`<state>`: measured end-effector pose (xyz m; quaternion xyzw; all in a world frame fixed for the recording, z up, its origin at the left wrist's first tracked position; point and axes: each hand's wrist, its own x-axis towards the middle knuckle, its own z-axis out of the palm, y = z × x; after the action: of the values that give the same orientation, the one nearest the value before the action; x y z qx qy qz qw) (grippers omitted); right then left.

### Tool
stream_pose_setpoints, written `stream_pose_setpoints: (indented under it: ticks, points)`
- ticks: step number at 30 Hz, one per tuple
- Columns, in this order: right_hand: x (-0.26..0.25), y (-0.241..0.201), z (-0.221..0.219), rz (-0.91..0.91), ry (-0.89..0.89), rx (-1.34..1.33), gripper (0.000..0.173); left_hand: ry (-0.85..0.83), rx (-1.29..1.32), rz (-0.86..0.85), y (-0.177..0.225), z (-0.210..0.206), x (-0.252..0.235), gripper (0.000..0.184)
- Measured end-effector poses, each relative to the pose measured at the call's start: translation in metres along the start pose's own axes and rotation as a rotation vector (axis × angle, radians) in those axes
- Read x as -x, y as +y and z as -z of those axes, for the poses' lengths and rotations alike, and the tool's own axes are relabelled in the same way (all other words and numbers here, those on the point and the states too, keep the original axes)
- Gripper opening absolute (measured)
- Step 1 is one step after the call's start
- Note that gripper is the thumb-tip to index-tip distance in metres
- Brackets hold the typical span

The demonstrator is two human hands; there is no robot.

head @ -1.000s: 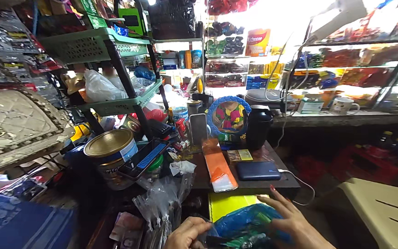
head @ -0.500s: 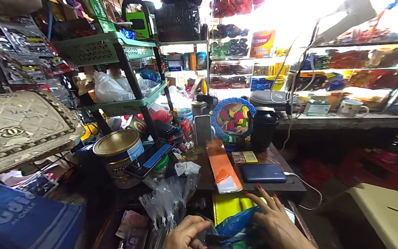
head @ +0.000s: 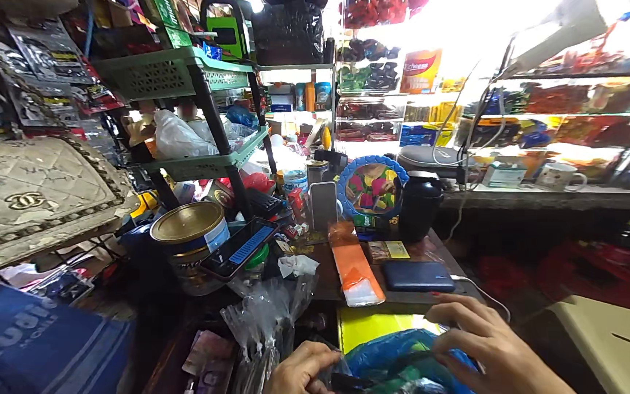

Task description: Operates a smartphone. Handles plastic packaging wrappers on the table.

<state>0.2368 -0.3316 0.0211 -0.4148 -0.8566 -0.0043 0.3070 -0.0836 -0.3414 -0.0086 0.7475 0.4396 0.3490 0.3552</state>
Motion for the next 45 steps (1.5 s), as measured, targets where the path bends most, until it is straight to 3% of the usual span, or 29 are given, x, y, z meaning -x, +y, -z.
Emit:
stream_pose_setpoints:
  ticks: [8,15,23,29,33,35,39,41,45]
  points:
    - [-0.018,-0.038,0.055,0.094,0.138,-0.088,0.005,-0.004,-0.003,-0.016,0.006,-0.007,-0.005,0.034]
    - [-0.032,-0.049,0.030,0.157,0.147,-0.112,0.005,-0.020,0.024,-0.020,0.011,-0.008,-0.010,0.034]
    - [-0.057,-0.042,-0.005,0.314,0.105,0.055,0.016,-0.098,0.206,0.035,0.010,-0.001,-0.023,0.034]
    - [-0.085,-0.034,-0.003,0.296,-0.055,-0.055,0.019,-0.133,0.390,0.110,0.016,0.015,-0.048,0.036]
    - [-0.106,-0.040,0.007,0.229,-0.230,-0.190,0.020,-0.112,0.425,0.059,0.037,0.025,-0.058,0.035]
    - [-0.113,-0.045,0.010,0.193,-0.160,-0.153,0.021,-0.089,0.431,0.059,0.044,0.028,-0.065,0.035]
    - [-0.113,-0.067,0.018,0.232,0.200,0.158,0.018,-0.024,0.511,0.158,0.050,0.037,-0.079,0.038]
    - [-0.109,-0.076,0.009,0.231,0.195,0.274,0.008,0.002,0.567,0.174,0.050,0.036,-0.083,0.038]
    - [-0.107,-0.062,-0.026,0.171,0.121,0.325,0.019,0.074,0.503,0.138,0.048,0.029,-0.087,0.038]
